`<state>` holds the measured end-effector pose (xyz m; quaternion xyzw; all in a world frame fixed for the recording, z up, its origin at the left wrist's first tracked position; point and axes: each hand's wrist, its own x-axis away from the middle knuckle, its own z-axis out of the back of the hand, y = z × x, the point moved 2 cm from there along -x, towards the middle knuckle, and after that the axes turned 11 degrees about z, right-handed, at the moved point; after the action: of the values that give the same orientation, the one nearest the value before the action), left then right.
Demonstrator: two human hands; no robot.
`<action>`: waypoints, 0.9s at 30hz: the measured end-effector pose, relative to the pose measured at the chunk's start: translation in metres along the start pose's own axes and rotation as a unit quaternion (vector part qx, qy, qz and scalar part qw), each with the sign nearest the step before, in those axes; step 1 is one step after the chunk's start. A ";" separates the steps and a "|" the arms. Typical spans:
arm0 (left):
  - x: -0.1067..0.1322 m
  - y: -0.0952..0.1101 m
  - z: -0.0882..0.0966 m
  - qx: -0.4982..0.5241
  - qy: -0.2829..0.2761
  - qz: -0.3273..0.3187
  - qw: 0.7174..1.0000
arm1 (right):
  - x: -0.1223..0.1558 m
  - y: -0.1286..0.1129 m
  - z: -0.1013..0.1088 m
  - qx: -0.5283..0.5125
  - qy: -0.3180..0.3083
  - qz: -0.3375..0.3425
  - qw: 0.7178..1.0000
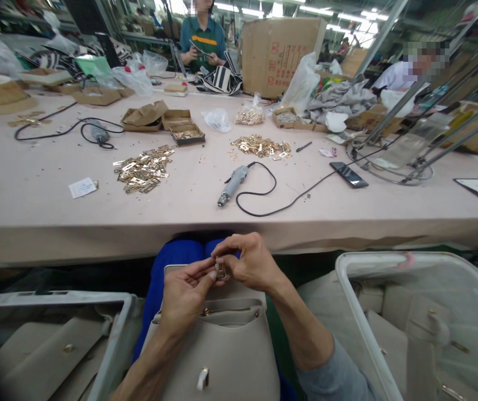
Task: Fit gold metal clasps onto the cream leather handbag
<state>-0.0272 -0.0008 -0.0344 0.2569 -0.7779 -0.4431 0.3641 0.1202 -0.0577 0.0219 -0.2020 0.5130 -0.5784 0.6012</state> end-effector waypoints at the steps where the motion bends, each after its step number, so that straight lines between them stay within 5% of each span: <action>1: 0.000 0.000 0.000 0.001 0.000 0.004 1.000 | 0.000 0.000 -0.001 0.001 -0.004 0.001 1.000; 19: -0.001 -0.002 0.003 -0.003 -0.023 0.007 1.000 | 0.008 0.009 -0.011 0.022 0.022 -0.003 1.000; 27: 0.004 0.003 0.002 0.039 0.028 0.009 0.999 | 0.027 0.005 -0.008 0.027 -0.048 0.126 0.990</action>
<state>-0.0316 -0.0012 -0.0312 0.2764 -0.7864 -0.4014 0.3795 0.1102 -0.0784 0.0045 -0.1467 0.4892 -0.5012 0.6985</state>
